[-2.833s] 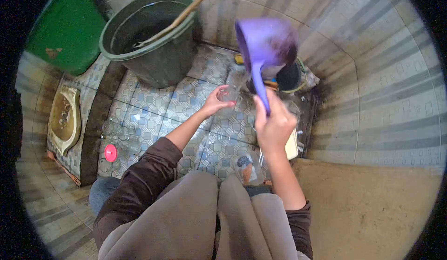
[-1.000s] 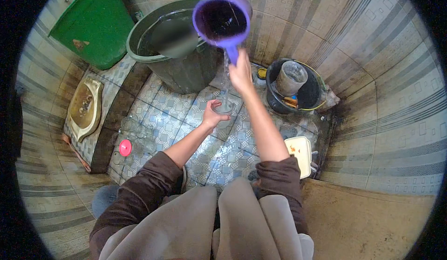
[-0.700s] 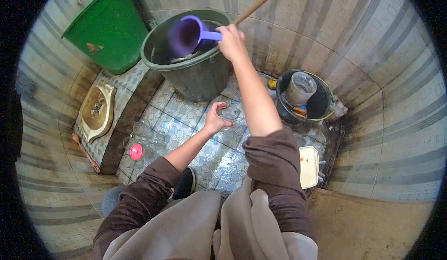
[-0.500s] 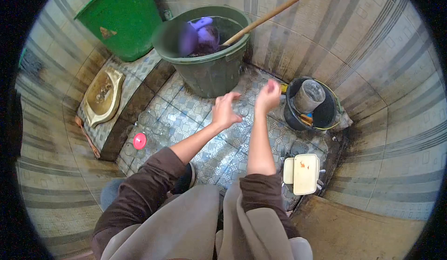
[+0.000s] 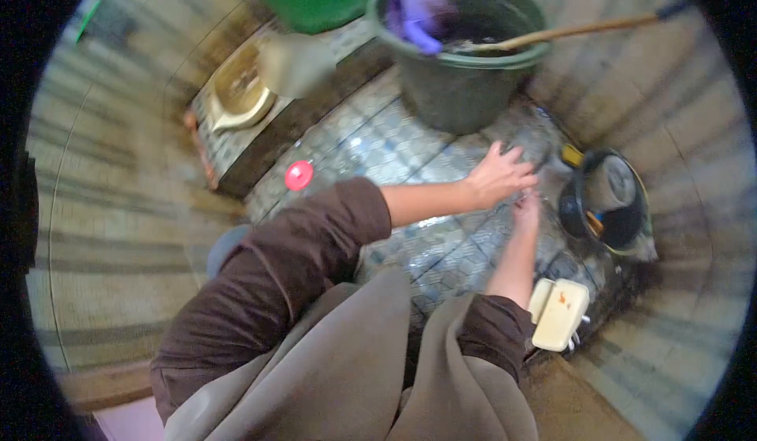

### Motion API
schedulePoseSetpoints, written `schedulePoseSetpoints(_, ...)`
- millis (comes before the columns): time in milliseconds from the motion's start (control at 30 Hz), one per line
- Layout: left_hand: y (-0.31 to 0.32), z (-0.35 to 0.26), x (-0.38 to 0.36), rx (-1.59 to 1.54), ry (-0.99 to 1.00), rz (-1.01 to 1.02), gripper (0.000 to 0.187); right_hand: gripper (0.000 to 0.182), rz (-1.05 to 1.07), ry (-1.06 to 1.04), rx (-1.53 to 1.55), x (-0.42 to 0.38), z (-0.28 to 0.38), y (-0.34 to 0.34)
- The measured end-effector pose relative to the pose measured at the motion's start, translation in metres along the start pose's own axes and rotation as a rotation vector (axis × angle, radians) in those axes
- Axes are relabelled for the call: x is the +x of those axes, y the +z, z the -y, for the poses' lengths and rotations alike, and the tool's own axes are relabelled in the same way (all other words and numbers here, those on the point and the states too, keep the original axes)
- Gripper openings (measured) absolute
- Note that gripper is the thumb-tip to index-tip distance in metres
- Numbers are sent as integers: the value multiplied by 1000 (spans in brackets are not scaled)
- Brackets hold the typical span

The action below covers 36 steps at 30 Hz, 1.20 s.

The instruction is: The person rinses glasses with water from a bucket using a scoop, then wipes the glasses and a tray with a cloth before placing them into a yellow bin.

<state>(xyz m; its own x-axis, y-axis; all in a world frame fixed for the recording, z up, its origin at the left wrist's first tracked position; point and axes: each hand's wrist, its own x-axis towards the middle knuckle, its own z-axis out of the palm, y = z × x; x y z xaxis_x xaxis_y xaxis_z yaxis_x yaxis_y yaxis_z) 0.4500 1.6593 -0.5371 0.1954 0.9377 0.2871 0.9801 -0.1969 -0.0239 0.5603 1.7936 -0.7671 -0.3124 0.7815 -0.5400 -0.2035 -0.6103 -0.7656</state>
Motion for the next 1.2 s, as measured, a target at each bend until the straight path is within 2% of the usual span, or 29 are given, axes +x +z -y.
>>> schedulePoseSetpoints(33, -5, 15, -13, -22, -77, -26, 41, 22, -96, -13, 58, -17, 5, 19)
schedulePoseSetpoints(67, -9, 31, -23, -43, -145, -59, 46, 24, -198, -35, 118, -33, 13, 39)
schedulePoseSetpoints(133, -58, 66, -59, -224, -337, 74, 57, 31, -272, 74, 25, -63, 26, 83)
schedulePoseSetpoints(167, -64, 88, -80, -330, -424, 2, 66, 31, -254, 89, 0, -69, 30, 100)
schedulePoseSetpoints(233, -77, 132, -129, -499, -528, -129, 67, 26, 321, 294, -168, -74, 29, 130)
schedulePoseSetpoints(267, -86, 151, -156, -640, -589, -153, 68, 26, 334, 309, -181, -79, 23, 147)
schedulePoseSetpoints(333, -100, 176, -209, -814, -752, -191, 74, 21, 746, 390, -479, -84, 12, 179)
schedulePoseSetpoints(400, -111, 190, -253, -885, -908, -230, 75, 6, 701, -90, -1206, -58, -48, 192)
schedulePoseSetpoints(433, -105, 198, -274, -920, -934, -280, 74, 3, 620, -677, -1511, -66, -68, 199)
schedulePoseSetpoints(467, -102, 201, -288, -924, -934, -281, 74, 10, 481, -1298, -1746, -80, -90, 210)
schedulePoseSetpoints(533, -99, 205, -309, -1333, -1096, -432, 74, 17, 691, -1201, -1230, -91, -143, 244)
schedulePoseSetpoints(600, -96, 208, -323, -1422, -1100, -432, 73, 16, 864, -1191, -1243, -125, -159, 282)
schedulePoseSetpoints(633, -98, 207, -326, -1591, -1109, -447, 72, 16, 869, -1191, -1237, -135, -169, 293)
schedulePoseSetpoints(667, -100, 210, -327, -1759, -1110, -458, 72, 16, 904, -1181, -1415, -145, -177, 301)
schedulePoseSetpoints(700, -100, 215, -329, -1752, -1113, -452, 72, 16, 934, -1161, -1596, -151, -182, 306)
schedulePoseSetpoints(733, -98, 219, -329, -1819, -1074, -465, 73, 16, 932, -1158, -1591, -155, -183, 307)
schedulePoseSetpoints(800, -87, 224, -327, -1975, -990, -490, 76, 15, 1003, -913, -1673, -157, -183, 294)
schedulePoseSetpoints(833, -80, 228, -324, -1956, -1033, -486, 77, 20, 1046, -688, -1672, -159, -184, 285)
schedulePoseSetpoints(900, -63, 234, -312, -2067, -985, -529, 76, 26, 1135, -382, -1435, -147, -205, 254)
schedulePoseSetpoints(933, -63, 240, -301, -2148, -931, -596, 76, 28, 1142, -347, -1446, -149, -200, 244)
schedulePoseSetpoints(967, -75, 236, -280, -2158, -899, -601, 76, 29, 1146, -330, -1453, -153, -187, 242)
schedulePoseSetpoints(1000, -67, 241, -275, -2220, -862, -677, 75, 30, 1027, -197, -1374, -163, -165, 239)
schedulePoseSetpoints(1033, -77, 240, -263, -2332, -772, -707, 75, 32, 891, -191, -1268, -172, -145, 232)
schedulePoseSetpoints(1067, -91, 233, -250, -2442, -674, -743, 74, 32, 866, -210, -1251, -180, -111, 232)
schedulePoseSetpoints(1200, -174, 207, -207, -2470, -717, -886, 75, 43, 794, -210, -1239, -243, 66, 264)
